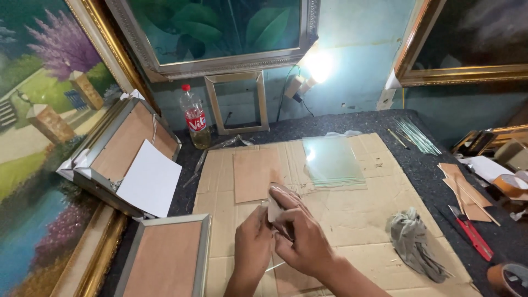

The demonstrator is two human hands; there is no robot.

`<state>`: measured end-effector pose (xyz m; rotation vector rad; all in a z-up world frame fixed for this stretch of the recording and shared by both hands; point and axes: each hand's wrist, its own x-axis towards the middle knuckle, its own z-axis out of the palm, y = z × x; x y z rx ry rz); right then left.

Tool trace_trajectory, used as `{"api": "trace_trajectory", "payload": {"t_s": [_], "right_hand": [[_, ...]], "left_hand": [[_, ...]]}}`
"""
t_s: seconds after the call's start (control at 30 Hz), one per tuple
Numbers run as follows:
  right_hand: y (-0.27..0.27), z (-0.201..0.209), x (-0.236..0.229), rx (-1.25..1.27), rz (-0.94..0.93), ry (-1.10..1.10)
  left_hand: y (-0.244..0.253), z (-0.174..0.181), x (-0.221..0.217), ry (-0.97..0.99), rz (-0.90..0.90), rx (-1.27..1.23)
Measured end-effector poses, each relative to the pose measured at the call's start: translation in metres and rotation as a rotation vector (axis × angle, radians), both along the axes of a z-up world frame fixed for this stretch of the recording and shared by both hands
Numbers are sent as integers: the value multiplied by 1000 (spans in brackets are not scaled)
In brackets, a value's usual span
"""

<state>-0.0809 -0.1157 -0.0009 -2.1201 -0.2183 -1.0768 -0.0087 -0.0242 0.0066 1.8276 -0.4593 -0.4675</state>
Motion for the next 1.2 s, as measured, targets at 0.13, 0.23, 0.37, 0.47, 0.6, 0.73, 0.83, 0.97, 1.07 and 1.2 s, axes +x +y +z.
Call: {"api": "trace_trajectory", "payload": {"t_s": [0.13, 0.23, 0.37, 0.47, 0.6, 0.73, 0.83, 0.97, 1.07, 1.2], "right_hand": [[7, -2, 1, -21, -122, 188], [-1, -21, 8, -82, -125, 264], [-24, -62, 13, -84, -262, 365], [-59, -102, 17, 3, -392, 441], [-62, -109, 17, 68, -429, 411], [-10, -42, 11, 86, -266, 365], [-9, -42, 9, -38, -99, 131], [-47, -96, 15, 39, -400, 422], [-61, -113, 18, 82, -507, 482], [-20, -59, 17, 93, -334, 414]], "left_hand": [[5, 0, -1, -81, -51, 158], [0, -2, 0, -97, -7, 160], [1, 11, -4, 63, 50, 150], [0, 18, -4, 118, 58, 143], [-2, 20, -5, 87, 57, 197], [-7, 18, -6, 52, 50, 205], [-6, 16, -8, -18, 74, 236], [-2, 19, -11, 96, 66, 198], [-4, 18, -9, 92, 72, 209], [-5, 21, -2, 119, 72, 161]]}}
